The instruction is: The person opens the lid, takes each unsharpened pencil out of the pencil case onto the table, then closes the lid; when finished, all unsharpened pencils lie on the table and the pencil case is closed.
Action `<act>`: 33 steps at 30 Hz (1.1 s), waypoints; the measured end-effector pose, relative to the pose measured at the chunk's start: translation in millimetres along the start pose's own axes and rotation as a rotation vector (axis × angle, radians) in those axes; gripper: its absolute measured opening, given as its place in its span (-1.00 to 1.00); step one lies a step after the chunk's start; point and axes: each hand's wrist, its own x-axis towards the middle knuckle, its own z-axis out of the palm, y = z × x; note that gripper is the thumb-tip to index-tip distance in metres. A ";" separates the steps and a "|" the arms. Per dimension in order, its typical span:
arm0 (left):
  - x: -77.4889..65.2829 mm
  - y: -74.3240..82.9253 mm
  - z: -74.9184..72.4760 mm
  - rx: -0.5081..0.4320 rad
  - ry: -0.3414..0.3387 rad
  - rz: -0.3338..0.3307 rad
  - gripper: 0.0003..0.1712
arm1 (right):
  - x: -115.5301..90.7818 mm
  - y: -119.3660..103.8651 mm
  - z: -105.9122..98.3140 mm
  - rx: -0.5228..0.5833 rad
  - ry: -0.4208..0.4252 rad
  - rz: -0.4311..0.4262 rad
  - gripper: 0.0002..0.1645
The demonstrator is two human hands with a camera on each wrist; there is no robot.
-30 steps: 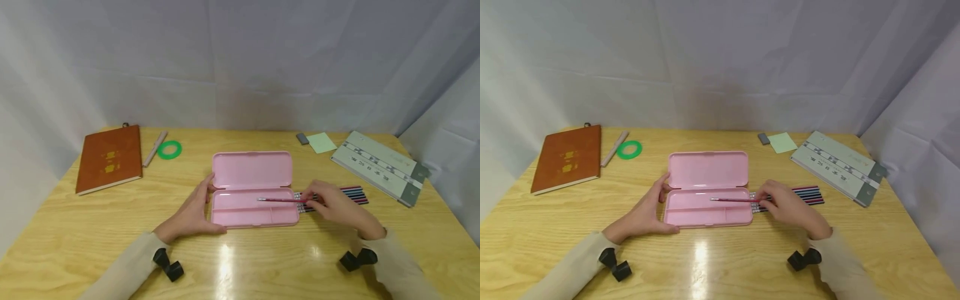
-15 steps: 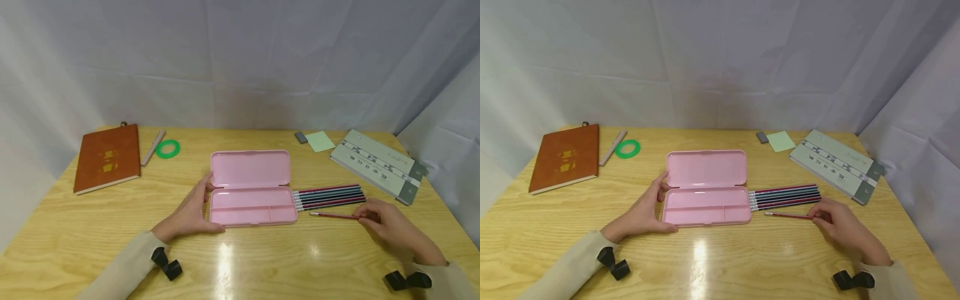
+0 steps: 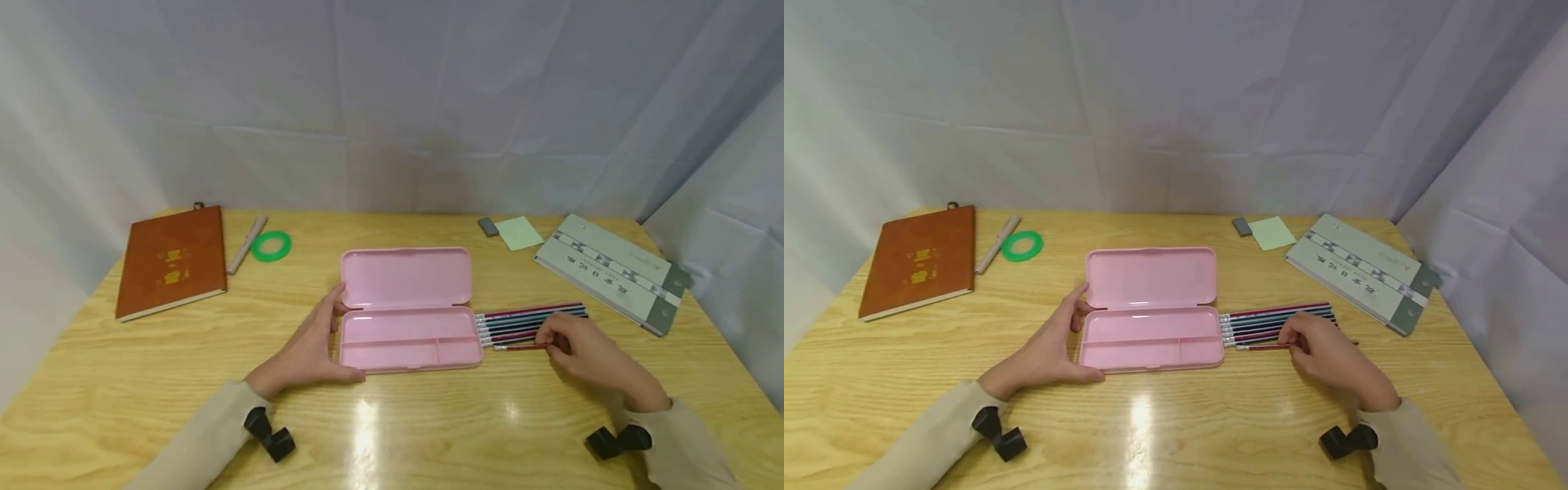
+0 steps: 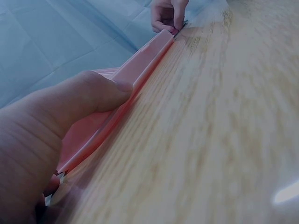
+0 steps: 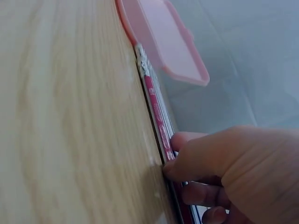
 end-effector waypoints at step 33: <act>1.0 -0.5 0.4 -0.089 0.030 -0.001 0.72 | 95.7 -21.6 27.3 0.921 -0.018 0.199 -0.55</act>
